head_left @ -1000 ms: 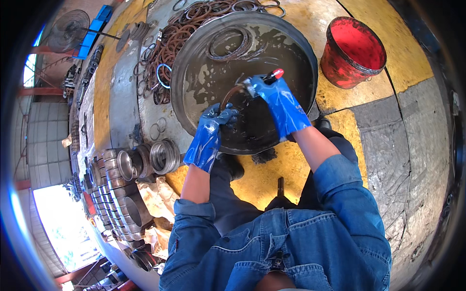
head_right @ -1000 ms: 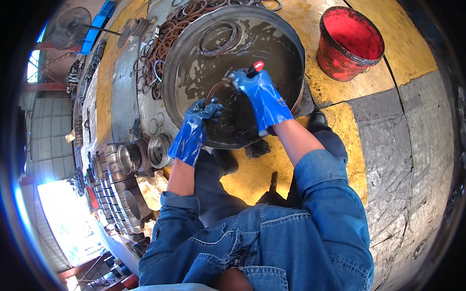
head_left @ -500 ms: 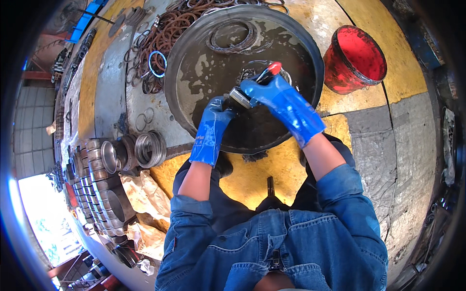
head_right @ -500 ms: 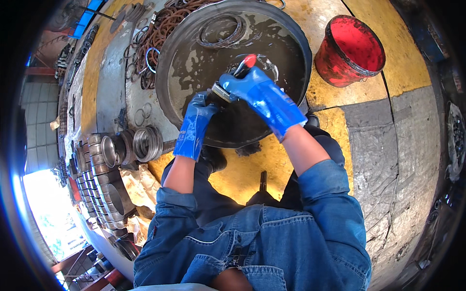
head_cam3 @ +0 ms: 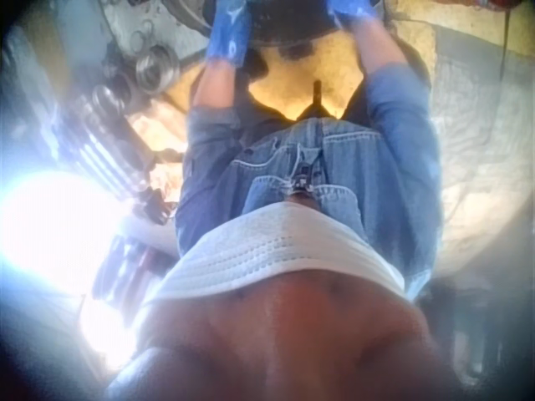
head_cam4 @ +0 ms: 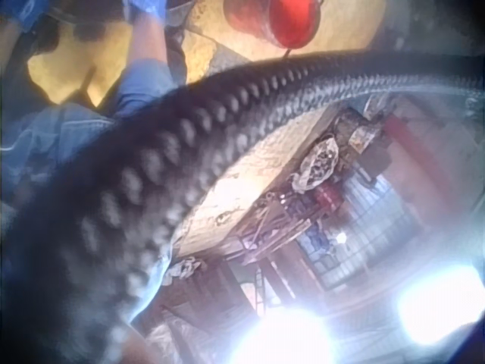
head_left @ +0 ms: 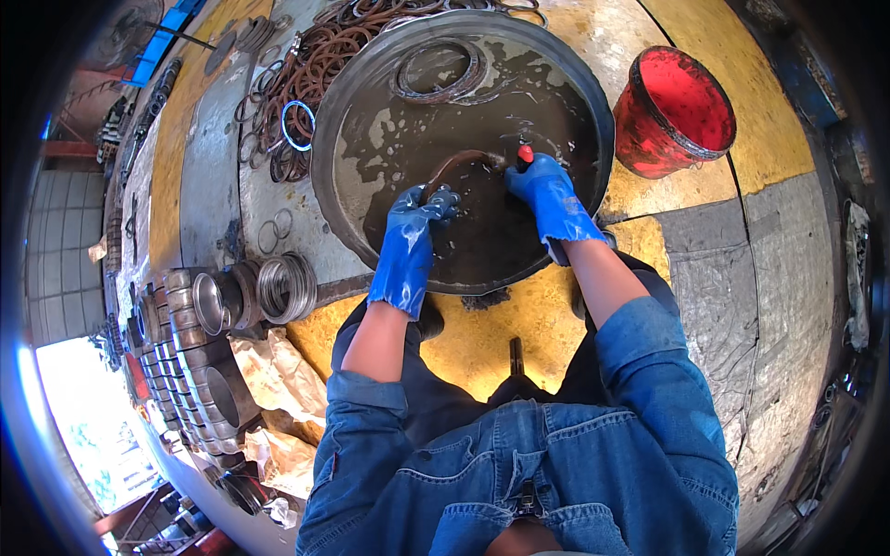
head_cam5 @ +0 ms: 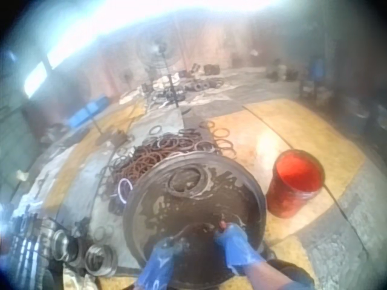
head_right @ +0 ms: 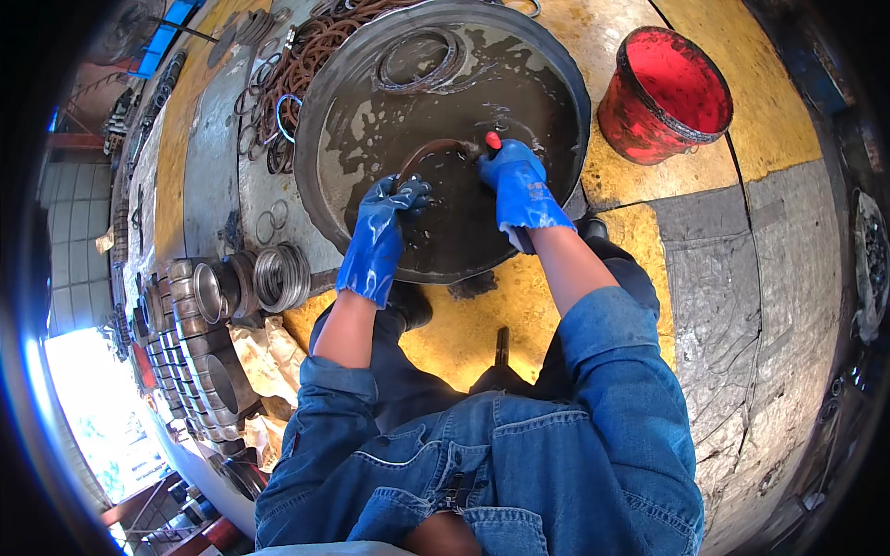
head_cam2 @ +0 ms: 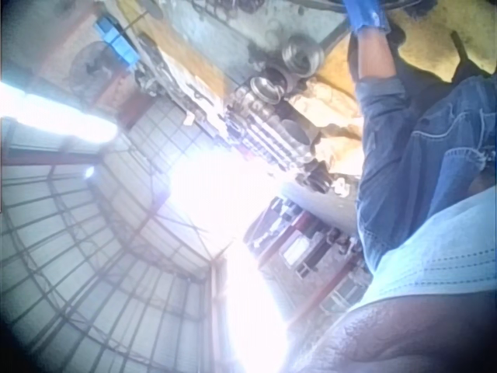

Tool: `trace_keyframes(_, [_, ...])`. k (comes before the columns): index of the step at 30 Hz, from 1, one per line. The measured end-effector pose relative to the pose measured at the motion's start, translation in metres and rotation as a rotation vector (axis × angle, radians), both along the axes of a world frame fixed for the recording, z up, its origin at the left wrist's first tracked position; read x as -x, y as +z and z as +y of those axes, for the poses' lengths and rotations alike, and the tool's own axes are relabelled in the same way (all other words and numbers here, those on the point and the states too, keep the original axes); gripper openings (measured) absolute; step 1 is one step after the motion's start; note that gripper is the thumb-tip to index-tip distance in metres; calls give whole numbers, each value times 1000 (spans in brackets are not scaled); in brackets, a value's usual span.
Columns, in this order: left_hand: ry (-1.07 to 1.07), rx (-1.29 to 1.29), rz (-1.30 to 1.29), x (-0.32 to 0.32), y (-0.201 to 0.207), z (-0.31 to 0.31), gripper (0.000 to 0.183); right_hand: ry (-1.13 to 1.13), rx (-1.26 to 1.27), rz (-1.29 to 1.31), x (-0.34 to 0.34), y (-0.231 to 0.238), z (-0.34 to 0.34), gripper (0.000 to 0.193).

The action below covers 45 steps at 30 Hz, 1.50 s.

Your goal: The person cleans metal rings using a brush inside a large container of liquid.

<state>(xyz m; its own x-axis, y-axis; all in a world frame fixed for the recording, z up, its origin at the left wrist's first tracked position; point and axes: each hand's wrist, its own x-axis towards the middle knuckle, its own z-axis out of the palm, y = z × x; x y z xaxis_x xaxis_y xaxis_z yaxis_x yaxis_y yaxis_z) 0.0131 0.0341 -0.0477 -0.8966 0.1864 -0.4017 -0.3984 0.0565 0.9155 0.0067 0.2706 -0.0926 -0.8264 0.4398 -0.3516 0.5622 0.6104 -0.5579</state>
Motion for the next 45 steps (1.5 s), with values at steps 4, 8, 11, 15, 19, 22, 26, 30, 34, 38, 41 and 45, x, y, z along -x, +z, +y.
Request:
trace_keyframes(4, [122,-282,-257,4,-14,-6,33,173,350,227,8,57,-15,30])
trace_keyframes(8, [327,-554,-393,15,-28,-1,38,325,592,564,-4,73,-52,19])
trace_keyframes(11, [343,-349,-297,10,15,13,36,615,255,892,-15,69,-60,20])
trace_keyframes(15, [-171,514,728,-12,7,-23,38,1017,-15,911,-34,81,-53,40])
trace_keyframes(19, [-159,117,134,-10,-1,-26,42,1077,-263,851,-55,70,-63,28])
trace_keyframes(22, [-316,264,412,-2,2,-26,38,1207,-342,800,-70,61,-58,28])
trace_keyframes(26, [-155,37,150,-7,12,-19,22,1298,-221,407,-84,68,-56,31])
trace_keyframes(30, [-73,-65,61,0,-3,-25,27,1242,30,361,-81,52,-41,28])
trace_keyframes(34, [15,-4,-84,3,1,-8,26,1027,46,223,-75,41,-27,25])
trace_keyframes(38, [62,29,-71,1,3,1,21,508,44,-7,-58,37,-28,24])
trace_keyframes(41, [173,-142,-30,11,-1,-13,20,256,555,63,-45,40,-26,27])
trace_keyframes(45, [294,-192,4,26,17,-18,27,106,1144,338,-60,78,-51,26])
